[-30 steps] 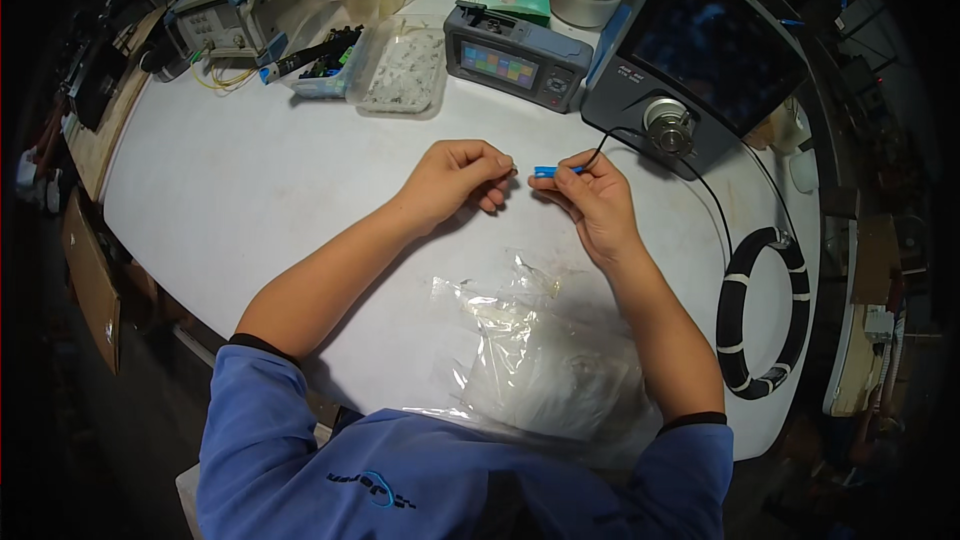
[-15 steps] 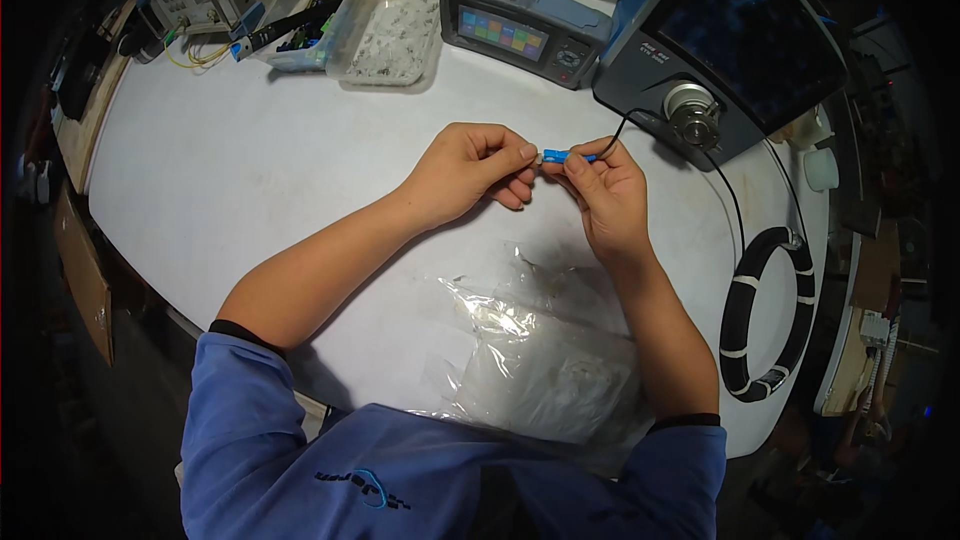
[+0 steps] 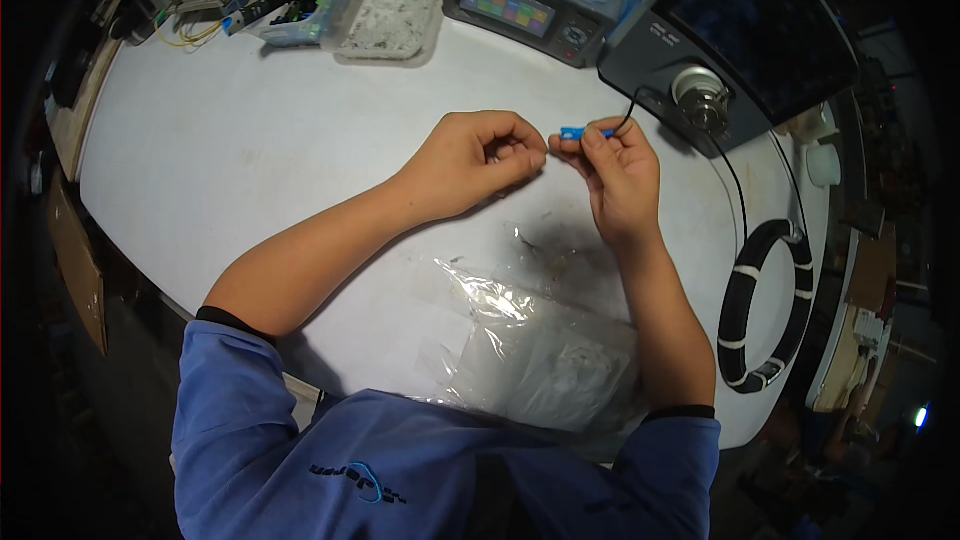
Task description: The recorder inserts a fiber optic connector into a digital microscope for inspection.
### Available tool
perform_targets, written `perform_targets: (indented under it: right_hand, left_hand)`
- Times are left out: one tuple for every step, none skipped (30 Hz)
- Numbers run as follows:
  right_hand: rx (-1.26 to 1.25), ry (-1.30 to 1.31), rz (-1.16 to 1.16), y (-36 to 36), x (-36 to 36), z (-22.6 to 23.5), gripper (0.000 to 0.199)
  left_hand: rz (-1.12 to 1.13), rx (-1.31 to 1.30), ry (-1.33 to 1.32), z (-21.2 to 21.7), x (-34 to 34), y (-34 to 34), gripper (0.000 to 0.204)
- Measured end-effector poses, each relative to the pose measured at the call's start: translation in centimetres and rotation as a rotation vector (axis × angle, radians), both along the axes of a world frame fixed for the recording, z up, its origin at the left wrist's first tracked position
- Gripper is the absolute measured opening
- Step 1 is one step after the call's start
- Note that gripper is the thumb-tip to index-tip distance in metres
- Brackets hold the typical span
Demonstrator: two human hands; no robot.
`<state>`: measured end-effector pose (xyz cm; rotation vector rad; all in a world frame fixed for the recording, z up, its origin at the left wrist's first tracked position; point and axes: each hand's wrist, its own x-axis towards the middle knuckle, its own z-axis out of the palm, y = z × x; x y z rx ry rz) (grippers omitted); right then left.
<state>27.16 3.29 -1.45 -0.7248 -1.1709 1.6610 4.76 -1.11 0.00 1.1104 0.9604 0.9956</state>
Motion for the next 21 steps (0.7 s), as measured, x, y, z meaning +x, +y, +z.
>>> perform_targets:
  right_hand:
    - [-0.009, -0.003, -0.014, 0.1, 0.2, 0.1, 0.017]
    - [-0.003, 0.002, -0.018, 0.2, 0.2, 0.2, 0.016]
    - [0.006, 0.008, -0.025, 0.3, 0.3, 0.3, 0.016]
    - [0.020, 0.009, -0.012, 0.4, 0.4, 0.3, 0.016]
    - [0.014, 0.009, -0.030, 0.4, 0.5, 0.3, 0.016]
    - [0.019, -0.008, -0.019, 0.5, 0.4, 0.3, 0.017]
    - [0.024, -0.024, -0.008, 0.5, 0.4, 0.3, 0.017]
    - [0.022, -0.021, -0.019, 0.5, 0.3, 0.2, 0.017]
    - [0.021, -0.029, -0.017, 0.5, 0.4, 0.2, 0.018]
    - [0.020, -0.037, -0.014, 0.5, 0.4, 0.2, 0.019]
    - [0.020, -0.034, -0.023, 0.5, 0.5, 0.3, 0.019]
    - [0.018, -0.051, -0.021, 0.5, 0.5, 0.4, 0.019]
    - [0.017, -0.067, -0.019, 0.5, 0.5, 0.4, 0.020]
    - [0.016, -0.065, -0.026, 0.4, 0.4, 0.4, 0.020]
    - [0.021, -0.071, -0.025, 0.4, 0.4, 0.5, 0.020]
    - [0.027, -0.077, -0.022, 0.4, 0.4, 0.5, 0.021]
    - [0.028, -0.077, -0.027, 0.4, 0.4, 0.5, 0.021]
    - [0.027, -0.084, -0.023, 0.4, 0.4, 0.5, 0.021]
    - [0.026, -0.092, -0.018, 0.4, 0.4, 0.6, 0.021]
    - [0.028, -0.093, -0.019, 0.4, 0.4, 0.6, 0.021]
    - [0.026, -0.081, -0.020, 0.4, 0.4, 0.6, 0.021]
  left_hand:
    - [-0.040, 0.232, 0.200, 0.0, 0.0, -0.3, 0.020]
    - [-0.082, 0.467, 0.397, 0.1, 0.0, -0.5, 0.019]
    - [-0.099, 0.465, 0.391, 0.4, 0.2, -0.7, 0.019]
    - [-0.140, 0.528, 0.545, 1.0, 0.5, -0.8, 0.022]
    - [-0.180, 0.593, 0.699, 1.3, 0.7, -0.9, 0.027]
    - [-0.193, 0.595, 0.697, 1.0, 0.8, -0.9, 0.027]
    - [-0.181, 0.685, 0.736, 0.4, 0.8, -0.9, 0.030]
    - [-0.167, 0.776, 0.774, 0.2, 0.8, -0.9, 0.033]
    - [-0.179, 0.779, 0.772, 0.2, 0.8, -0.9, 0.033]
    - [-0.198, 0.766, 0.780, 0.2, 0.9, -0.9, 0.032]
    - [-0.217, 0.753, 0.788, 0.2, 1.0, -0.9, 0.031]
    - [-0.227, 0.756, 0.787, 0.3, 1.0, -1.0, 0.031]
    - [-0.234, 0.746, 0.793, 0.4, 1.1, -1.0, 0.029]
    - [-0.240, 0.736, 0.800, 0.4, 1.1, -1.0, 0.026]
    - [-0.247, 0.740, 0.799, 0.4, 1.1, -1.0, 0.026]
    - [-0.249, 0.745, 0.811, 0.4, 1.1, -1.1, 0.025]
    - [-0.249, 0.751, 0.823, 0.4, 1.1, -1.1, 0.024]
    - [-0.250, 0.752, 0.822, 0.4, 1.1, -1.1, 0.024]
    - [-0.233, 0.791, 0.836, 0.4, 1.2, -1.0, 0.022]
    - [-0.215, 0.830, 0.851, 0.4, 1.3, -1.0, 0.020]
    - [-0.211, 0.831, 0.852, 0.4, 1.3, -1.1, 0.020]
